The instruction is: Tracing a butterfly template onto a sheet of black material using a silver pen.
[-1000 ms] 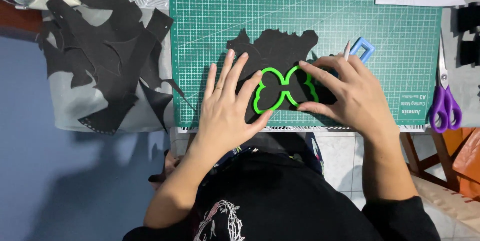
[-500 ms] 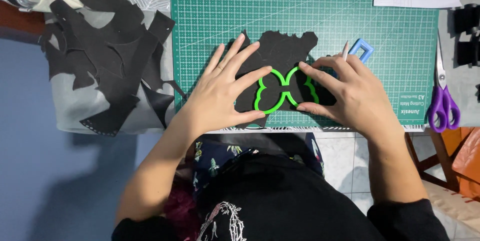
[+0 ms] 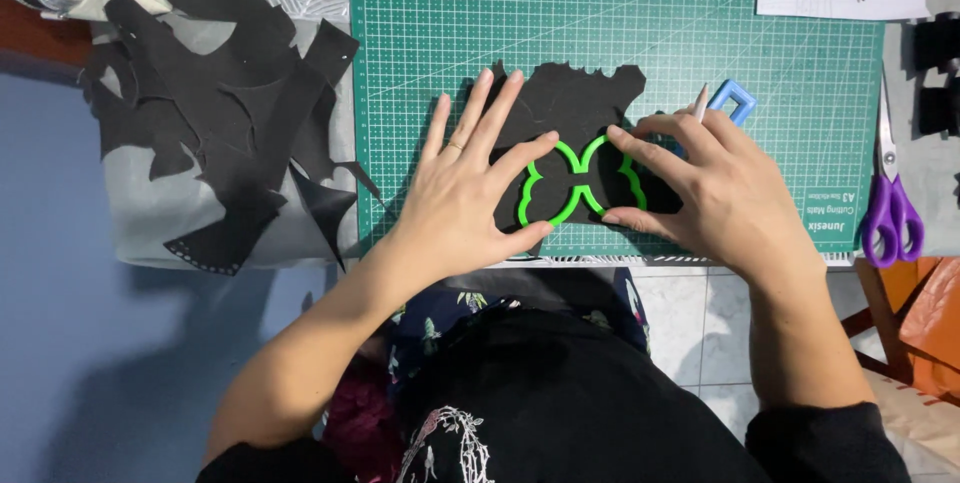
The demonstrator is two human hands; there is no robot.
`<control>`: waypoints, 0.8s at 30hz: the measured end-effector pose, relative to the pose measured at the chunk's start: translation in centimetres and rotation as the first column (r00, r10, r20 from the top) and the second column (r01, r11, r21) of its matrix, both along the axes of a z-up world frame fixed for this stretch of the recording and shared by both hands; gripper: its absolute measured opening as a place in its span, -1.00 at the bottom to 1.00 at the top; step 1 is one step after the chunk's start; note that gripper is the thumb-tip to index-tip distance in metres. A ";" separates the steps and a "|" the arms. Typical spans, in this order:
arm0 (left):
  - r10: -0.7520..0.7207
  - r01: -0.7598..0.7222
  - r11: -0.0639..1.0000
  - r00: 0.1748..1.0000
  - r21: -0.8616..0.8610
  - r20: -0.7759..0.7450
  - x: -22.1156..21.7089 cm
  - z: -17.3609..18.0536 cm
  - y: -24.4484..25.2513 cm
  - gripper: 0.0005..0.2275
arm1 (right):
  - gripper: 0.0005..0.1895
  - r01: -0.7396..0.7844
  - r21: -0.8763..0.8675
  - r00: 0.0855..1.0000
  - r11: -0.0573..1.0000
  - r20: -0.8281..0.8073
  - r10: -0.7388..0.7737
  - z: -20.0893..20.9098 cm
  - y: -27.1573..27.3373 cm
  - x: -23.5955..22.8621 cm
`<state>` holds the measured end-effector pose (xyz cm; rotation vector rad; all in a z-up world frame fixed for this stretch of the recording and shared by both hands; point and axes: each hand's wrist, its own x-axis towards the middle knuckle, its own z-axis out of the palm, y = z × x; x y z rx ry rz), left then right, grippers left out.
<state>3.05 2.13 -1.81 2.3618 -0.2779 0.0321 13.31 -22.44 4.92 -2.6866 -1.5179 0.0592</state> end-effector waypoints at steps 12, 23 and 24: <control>-0.022 0.022 1.000 1.000 -0.020 0.003 0.5 -0.2 0.1 -0.33 | -0.86 0.258 0.624 0.965 0.738 -0.207 -0.162 -4.1 -3.2 -3.2; -0.043 0.043 0.999 0.999 -0.004 0.019 0.9 -0.5 0.1 -0.33 | -0.66 0.387 0.700 0.904 0.600 -0.416 -0.097 -5.6 -2.9 -6.0; -0.044 0.044 0.999 0.999 -0.003 0.018 0.9 -0.5 0.1 -0.32 | -0.74 0.363 0.726 0.915 0.584 -0.398 -0.074 -5.3 -2.4 -5.8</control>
